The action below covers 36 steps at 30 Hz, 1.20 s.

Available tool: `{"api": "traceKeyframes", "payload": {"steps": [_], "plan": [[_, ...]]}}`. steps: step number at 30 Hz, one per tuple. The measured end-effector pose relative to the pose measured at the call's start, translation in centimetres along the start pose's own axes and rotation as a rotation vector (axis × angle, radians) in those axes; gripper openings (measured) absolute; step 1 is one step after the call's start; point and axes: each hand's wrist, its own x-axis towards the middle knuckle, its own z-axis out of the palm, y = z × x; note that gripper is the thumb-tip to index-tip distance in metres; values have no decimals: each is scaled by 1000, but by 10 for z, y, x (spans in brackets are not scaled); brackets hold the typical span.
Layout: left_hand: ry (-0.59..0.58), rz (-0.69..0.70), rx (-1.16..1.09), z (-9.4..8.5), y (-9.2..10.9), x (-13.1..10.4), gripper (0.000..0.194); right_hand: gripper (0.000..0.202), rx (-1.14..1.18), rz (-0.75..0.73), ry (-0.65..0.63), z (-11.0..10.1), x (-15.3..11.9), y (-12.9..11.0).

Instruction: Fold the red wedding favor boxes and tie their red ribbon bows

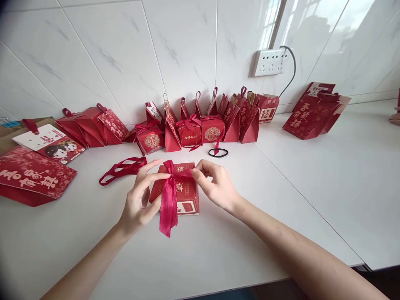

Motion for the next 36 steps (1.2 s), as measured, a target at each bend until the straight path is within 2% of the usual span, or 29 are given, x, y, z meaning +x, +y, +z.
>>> {"api": "traceKeyframes", "payload": {"steps": [2, 4, 6, 9, 13, 18, 20, 22, 31, 36], "plan": [[30, 67, 62, 0, 1, -1, 24, 28, -44, -140, 26, 0, -2, 3], [47, 114, 95, 0, 2, -2, 22, 21, -140, -342, 53, 1, -3, 6], [45, 154, 84, -2, 2, -3, 18, 28, -250, -532, 52, 1, -3, 9], [35, 209, 30, -5, 2, -4, 17, 47, -327, -667, -39, 2, -3, 11], [111, 160, 16, -5, 2, -1, 27, 64, -317, -675, -113, 4, -3, 14], [219, 39, 110, 3, 5, 2, 4, 73, -288, -598, -132, 5, -3, 18], [201, 30, 162, 4, 7, 2, 11, 73, -278, -600, -146, 7, -3, 18], [186, 33, 207, 5, 8, 2, 9, 73, -277, -612, -150, 8, -3, 18], [262, 148, 312, 6, 11, 2, 12, 67, -296, -650, -138, 11, -3, 15], [254, 59, 306, 7, 15, 3, 7, 64, -279, -664, -137, 11, -2, 14]]}}
